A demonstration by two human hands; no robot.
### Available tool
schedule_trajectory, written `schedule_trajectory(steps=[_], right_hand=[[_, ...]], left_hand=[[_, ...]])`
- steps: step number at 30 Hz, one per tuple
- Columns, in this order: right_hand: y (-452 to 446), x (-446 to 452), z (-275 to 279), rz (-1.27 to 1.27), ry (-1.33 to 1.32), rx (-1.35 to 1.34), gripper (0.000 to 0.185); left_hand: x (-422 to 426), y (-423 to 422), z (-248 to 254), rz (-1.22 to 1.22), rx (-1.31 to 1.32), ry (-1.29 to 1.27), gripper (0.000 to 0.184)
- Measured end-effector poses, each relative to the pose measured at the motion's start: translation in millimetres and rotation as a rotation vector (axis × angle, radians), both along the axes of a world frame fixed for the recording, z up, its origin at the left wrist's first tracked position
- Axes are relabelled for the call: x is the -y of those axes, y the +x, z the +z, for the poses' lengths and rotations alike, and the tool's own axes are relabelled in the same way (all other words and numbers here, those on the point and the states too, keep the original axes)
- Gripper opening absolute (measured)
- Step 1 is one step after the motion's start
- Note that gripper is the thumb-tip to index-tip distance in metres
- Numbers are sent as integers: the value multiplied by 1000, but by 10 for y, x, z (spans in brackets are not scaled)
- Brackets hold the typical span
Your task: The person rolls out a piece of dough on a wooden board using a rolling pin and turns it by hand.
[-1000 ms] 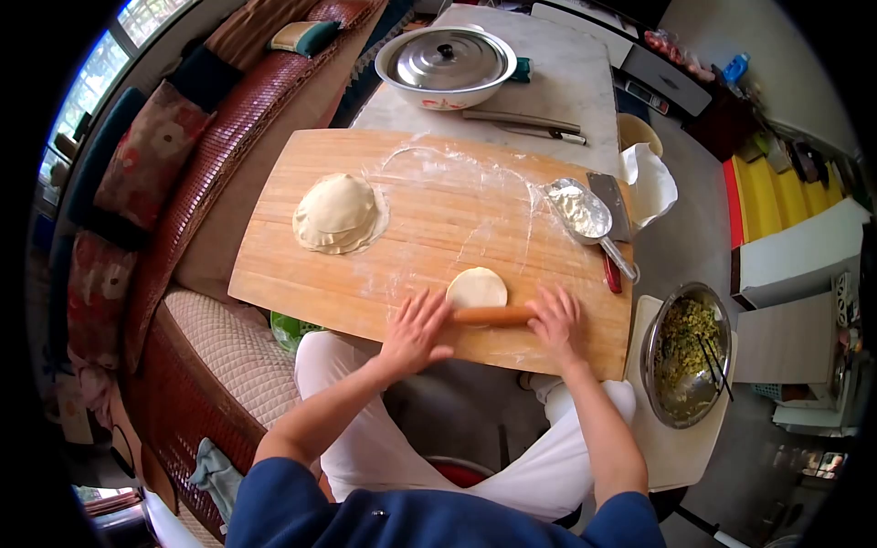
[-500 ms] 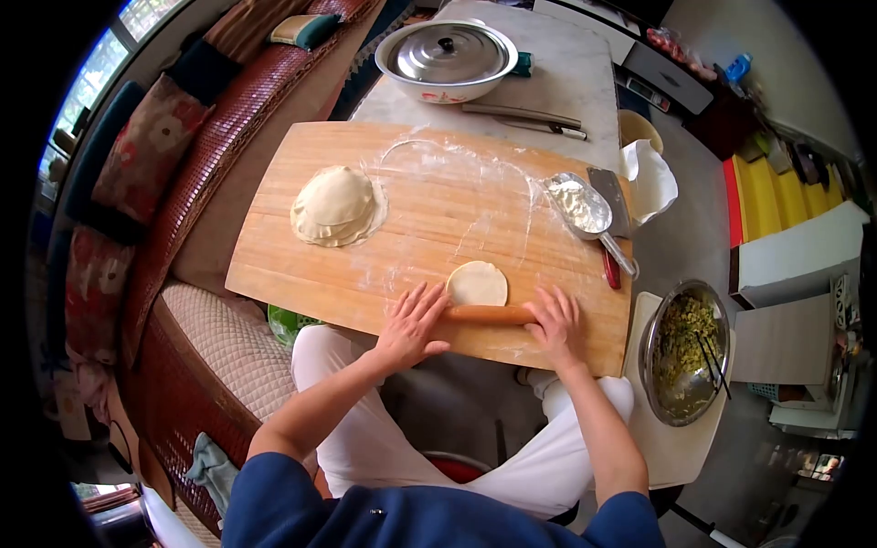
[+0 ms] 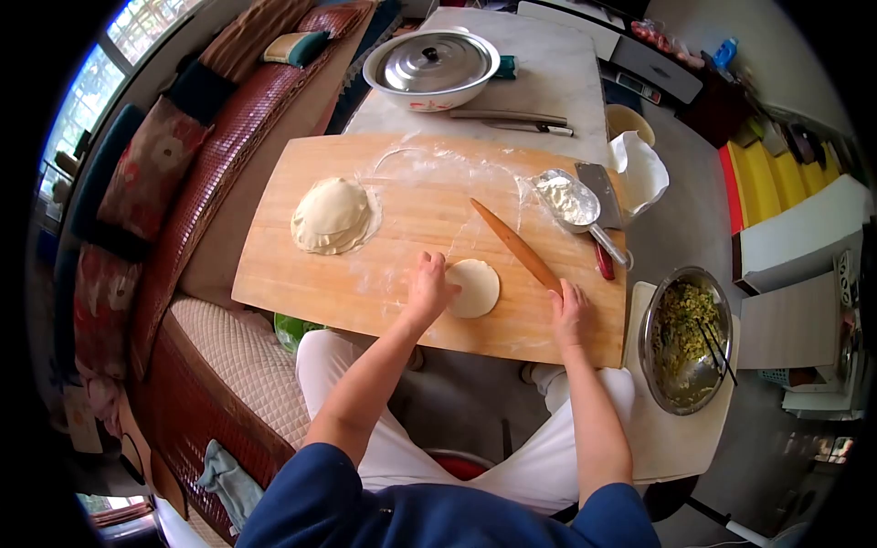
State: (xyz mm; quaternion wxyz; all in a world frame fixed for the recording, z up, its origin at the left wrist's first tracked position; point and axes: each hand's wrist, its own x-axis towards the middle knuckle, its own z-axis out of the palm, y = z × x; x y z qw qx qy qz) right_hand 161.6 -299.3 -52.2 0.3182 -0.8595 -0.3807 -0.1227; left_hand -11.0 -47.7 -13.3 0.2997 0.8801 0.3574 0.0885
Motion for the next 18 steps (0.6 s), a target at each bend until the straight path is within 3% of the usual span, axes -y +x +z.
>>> schedule_trajectory(steps=[1,4,8,11,14,17,18], right_hand=[[9,5,-15,-2,9,-22,33],[26,12,-83,-20,87,-65,32],[37,0,-181,-91,226,-115,31],[23,12,-268,-141,283,-213,31],[-4,0,-151,-148,277,-272,32],[-26,10,-71,-141,275,-338,32],[-26,12,-55,-140,282,-337,32]], left_hand=[[21,44,21,5,-11,5,46],[-100,148,193,-76,-216,-461,33],[-316,267,333,-138,234,-624,24],[-330,612,748,-155,186,-340,27],[-431,1014,441,-119,496,-669,28],[-683,1315,-229,-27,459,0,36],[-638,1352,-360,-126,303,319,47]])
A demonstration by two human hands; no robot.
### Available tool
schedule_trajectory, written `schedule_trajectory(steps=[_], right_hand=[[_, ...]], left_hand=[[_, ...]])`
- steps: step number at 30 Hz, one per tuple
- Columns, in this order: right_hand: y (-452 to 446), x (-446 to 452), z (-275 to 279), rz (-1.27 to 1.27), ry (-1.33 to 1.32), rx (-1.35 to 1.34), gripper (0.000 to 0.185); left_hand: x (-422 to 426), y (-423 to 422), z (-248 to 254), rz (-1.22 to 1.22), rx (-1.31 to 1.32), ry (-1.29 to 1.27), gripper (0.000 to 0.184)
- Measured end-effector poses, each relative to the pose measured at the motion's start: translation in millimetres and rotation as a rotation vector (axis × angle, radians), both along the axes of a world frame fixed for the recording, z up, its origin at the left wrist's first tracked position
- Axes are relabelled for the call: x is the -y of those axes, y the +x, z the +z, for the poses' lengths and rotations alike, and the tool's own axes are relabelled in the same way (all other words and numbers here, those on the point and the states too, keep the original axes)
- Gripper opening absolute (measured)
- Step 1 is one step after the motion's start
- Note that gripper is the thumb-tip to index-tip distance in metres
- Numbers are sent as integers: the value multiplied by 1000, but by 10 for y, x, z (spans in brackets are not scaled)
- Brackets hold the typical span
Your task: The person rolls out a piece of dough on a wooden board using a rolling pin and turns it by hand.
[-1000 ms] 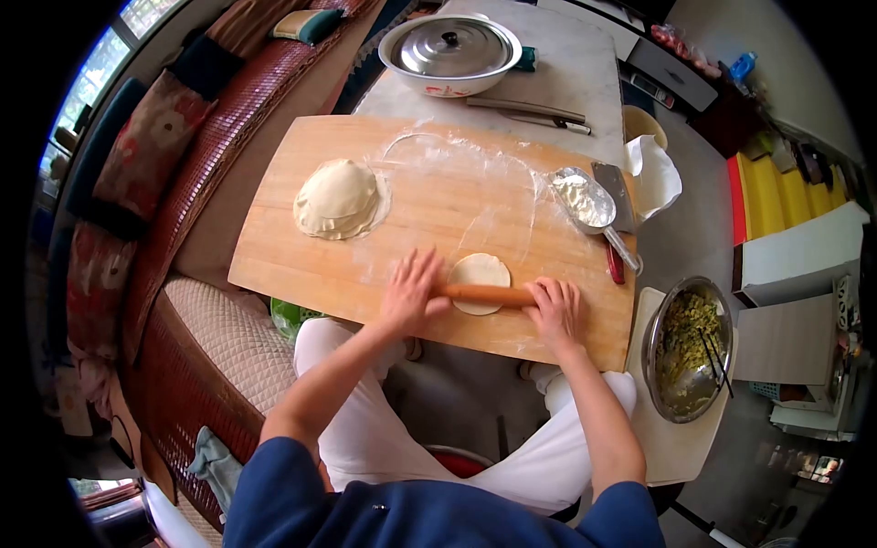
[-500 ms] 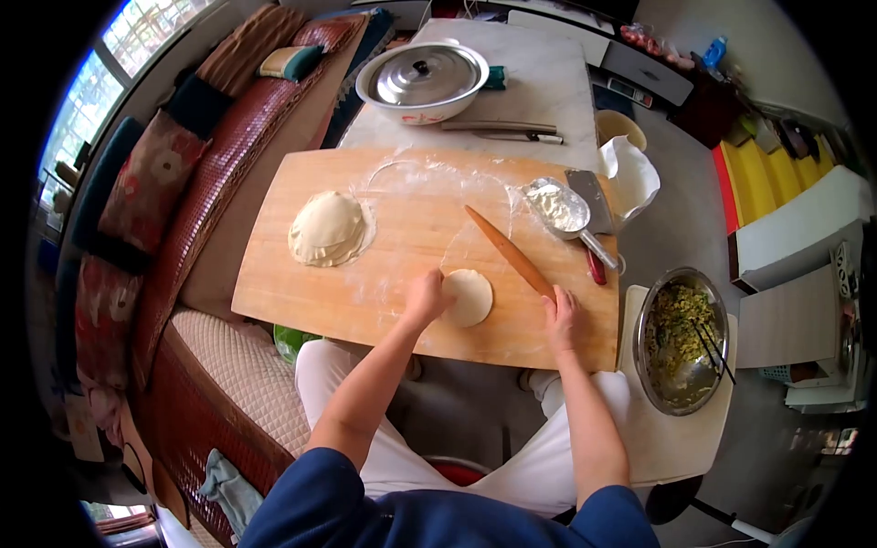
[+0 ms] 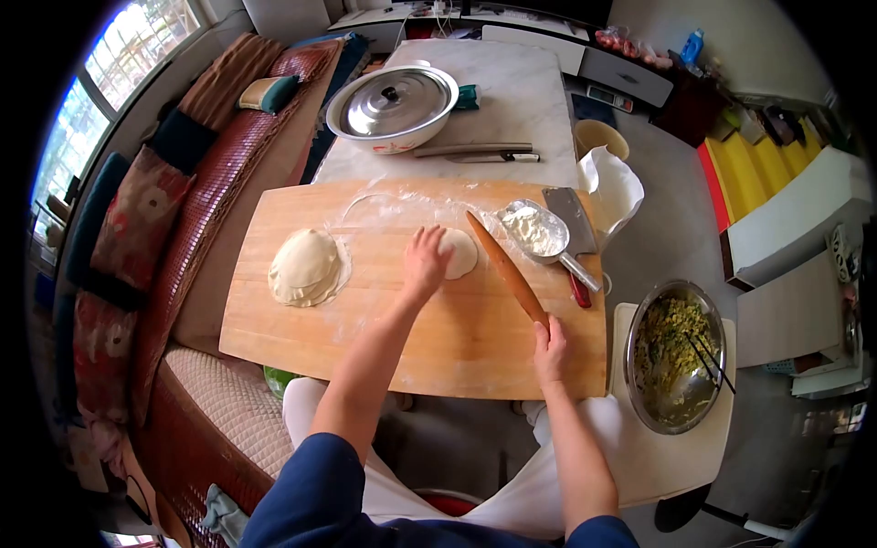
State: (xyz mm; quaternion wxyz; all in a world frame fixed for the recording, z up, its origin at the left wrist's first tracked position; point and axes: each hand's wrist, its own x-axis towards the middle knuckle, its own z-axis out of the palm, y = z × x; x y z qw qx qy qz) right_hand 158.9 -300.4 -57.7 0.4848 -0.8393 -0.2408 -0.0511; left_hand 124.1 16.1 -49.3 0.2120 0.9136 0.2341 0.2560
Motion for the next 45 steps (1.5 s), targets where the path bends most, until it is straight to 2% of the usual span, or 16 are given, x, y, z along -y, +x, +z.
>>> schedule_trajectory(steps=[1,3,10,14,17,20,23,24,28,31,34,37,40,43,44,45], right_hand=[[-3,-5,46,4,6,4,33],[-14,-17,87,10,1,-18,30],[24,-12,1,-8,-33,59,33],[-2,-18,-14,-6,15,-3,35],[-9,-16,-23,-10,21,-69,37],[-32,-19,-1,-28,0,-109,38],[-45,-4,69,-4,-6,-106,38],[-17,-23,-10,-9,9,-63,38],[30,-52,-122,-21,-15,58,37],[48,-44,-126,-21,-63,83,37],[37,-55,-112,-25,-62,109,36],[42,-53,-128,-38,-56,147,36],[24,-37,-46,-47,-89,121,36],[-4,-16,38,-61,-86,88,36],[-4,-21,46,-69,-73,79,36],[-3,-23,59,-82,-36,65,34]], left_hand=[[137,20,-2,-9,-202,97,63],[264,142,-17,-19,-313,125,70],[-82,913,-71,188,-351,53,70],[257,816,-18,-68,-389,158,73],[628,219,107,-215,-513,262,74],[855,-594,142,-389,-396,172,67],[702,-1037,211,-255,-420,96,65],[610,-1101,103,-184,-285,66,65],[302,-1200,199,19,-182,-29,68],[178,-1094,355,44,-346,-94,58],[13,-982,455,6,-575,-275,46],[33,-956,704,-89,-468,-505,40],[331,-856,1128,-213,-289,-593,38],[523,-659,1122,-272,-92,-1117,34],[517,-573,977,-209,-84,-1091,30],[500,-509,704,-215,-8,-826,29]])
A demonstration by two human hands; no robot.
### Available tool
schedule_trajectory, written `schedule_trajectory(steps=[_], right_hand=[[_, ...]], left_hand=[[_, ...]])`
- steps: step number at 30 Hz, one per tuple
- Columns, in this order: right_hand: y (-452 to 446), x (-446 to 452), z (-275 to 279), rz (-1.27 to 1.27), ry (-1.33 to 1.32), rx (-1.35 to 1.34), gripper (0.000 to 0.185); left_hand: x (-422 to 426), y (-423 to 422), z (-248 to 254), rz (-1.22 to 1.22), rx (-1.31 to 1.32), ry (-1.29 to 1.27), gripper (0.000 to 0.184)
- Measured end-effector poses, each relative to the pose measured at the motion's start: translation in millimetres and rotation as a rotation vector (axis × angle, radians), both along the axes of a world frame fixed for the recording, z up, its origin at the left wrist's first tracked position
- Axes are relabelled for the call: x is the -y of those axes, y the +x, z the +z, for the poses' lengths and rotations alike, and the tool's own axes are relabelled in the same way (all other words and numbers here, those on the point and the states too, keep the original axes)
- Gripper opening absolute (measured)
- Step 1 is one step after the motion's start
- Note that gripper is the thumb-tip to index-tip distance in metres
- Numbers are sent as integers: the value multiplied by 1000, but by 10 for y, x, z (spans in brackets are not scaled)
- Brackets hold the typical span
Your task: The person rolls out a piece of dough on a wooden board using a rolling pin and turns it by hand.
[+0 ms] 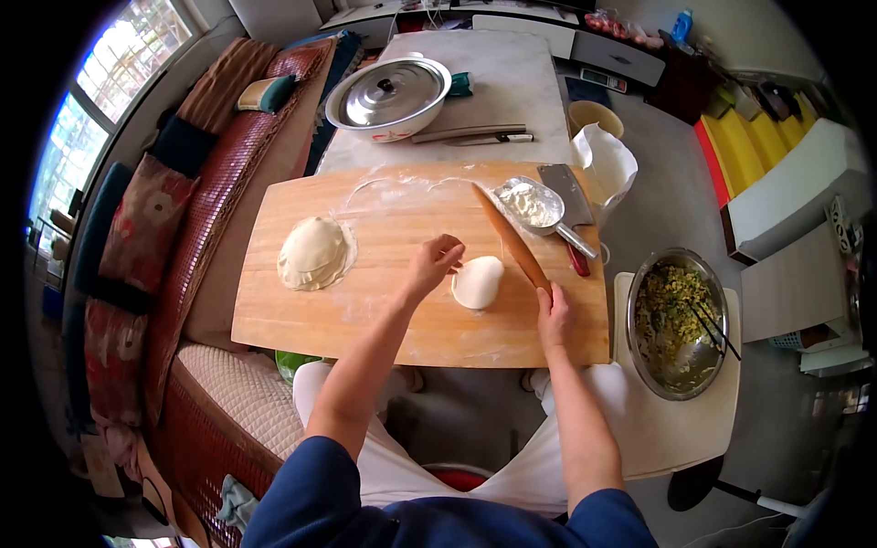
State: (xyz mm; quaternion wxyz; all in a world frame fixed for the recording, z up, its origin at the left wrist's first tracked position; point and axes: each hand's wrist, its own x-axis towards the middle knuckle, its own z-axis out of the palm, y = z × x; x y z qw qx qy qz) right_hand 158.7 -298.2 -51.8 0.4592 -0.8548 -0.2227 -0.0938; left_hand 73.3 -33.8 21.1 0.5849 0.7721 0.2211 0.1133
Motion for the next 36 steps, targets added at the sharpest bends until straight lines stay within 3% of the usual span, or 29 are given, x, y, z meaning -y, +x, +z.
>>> schedule_trajectory(steps=[2,4,5,10,13,19,24,27,31,36], right_hand=[[21,4,16,-21,77,-24,30],[23,15,-38,-52,88,-25,30],[22,5,-70,-59,97,-23,29],[9,56,-94,-3,155,-72,29],[-7,77,-55,23,143,-108,27],[-8,73,-105,37,155,-168,28],[-21,79,-55,67,141,-193,27],[-14,94,-52,58,92,-212,28],[2,104,-98,70,58,-158,33],[-31,65,-53,60,117,-243,32]], left_hand=[[34,57,-546,65,194,509,27],[311,41,-766,-107,3,1020,51],[503,36,-629,-331,-114,1061,62],[770,277,-457,-471,-9,1046,60],[186,502,-546,-218,-103,1114,62],[-1331,290,-745,324,-429,1009,68],[-2342,236,-966,699,-500,905,68],[-2480,453,-822,653,-587,832,67],[-2177,921,-729,412,-588,895,65],[-1010,983,-645,-17,-397,1225,61]])
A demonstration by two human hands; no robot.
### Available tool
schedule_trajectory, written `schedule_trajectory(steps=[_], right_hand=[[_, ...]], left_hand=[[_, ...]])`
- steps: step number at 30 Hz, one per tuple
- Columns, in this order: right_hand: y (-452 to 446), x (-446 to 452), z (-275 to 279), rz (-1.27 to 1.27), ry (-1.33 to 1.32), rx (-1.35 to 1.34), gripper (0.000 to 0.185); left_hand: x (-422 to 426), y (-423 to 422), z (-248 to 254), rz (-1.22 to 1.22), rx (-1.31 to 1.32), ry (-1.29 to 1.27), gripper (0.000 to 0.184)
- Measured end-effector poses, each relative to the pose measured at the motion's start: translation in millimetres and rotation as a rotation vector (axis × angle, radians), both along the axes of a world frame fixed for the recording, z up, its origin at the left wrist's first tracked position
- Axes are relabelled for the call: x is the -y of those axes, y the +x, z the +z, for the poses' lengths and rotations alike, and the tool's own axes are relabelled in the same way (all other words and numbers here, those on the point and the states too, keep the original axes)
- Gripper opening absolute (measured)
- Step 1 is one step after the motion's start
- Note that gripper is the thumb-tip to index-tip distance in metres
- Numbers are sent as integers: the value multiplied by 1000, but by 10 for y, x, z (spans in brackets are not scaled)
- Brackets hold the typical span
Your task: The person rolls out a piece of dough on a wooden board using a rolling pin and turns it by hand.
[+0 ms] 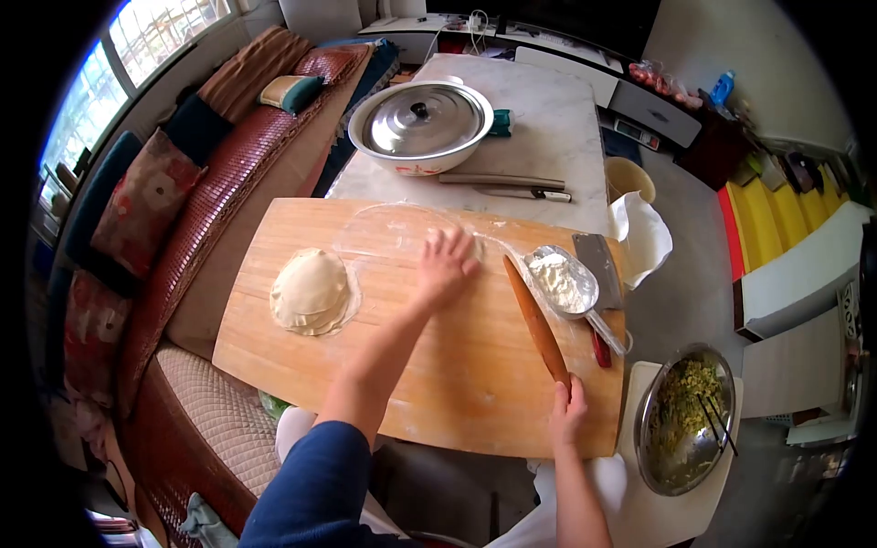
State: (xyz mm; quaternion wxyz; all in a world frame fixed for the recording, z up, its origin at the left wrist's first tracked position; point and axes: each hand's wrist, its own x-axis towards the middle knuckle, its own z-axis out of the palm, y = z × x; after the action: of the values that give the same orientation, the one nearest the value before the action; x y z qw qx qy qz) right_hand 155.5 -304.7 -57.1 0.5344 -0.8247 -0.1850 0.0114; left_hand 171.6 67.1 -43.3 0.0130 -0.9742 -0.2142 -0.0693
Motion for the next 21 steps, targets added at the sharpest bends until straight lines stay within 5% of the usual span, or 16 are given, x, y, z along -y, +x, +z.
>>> schedule_trajectory(steps=[7,12,17,21], right_hand=[[27,-47,-1,10,-27,37,33],[67,128,49,223,-93,133,31],[-133,198,326,559,-329,506,27],[49,-230,379,470,-456,597,29]], left_hand=[[1377,-1134,300,-626,-51,-268,62],[1069,-1851,327,-104,439,-514,64],[1422,-2555,471,-96,183,-330,65],[1306,-2300,322,-66,119,-339,57]])
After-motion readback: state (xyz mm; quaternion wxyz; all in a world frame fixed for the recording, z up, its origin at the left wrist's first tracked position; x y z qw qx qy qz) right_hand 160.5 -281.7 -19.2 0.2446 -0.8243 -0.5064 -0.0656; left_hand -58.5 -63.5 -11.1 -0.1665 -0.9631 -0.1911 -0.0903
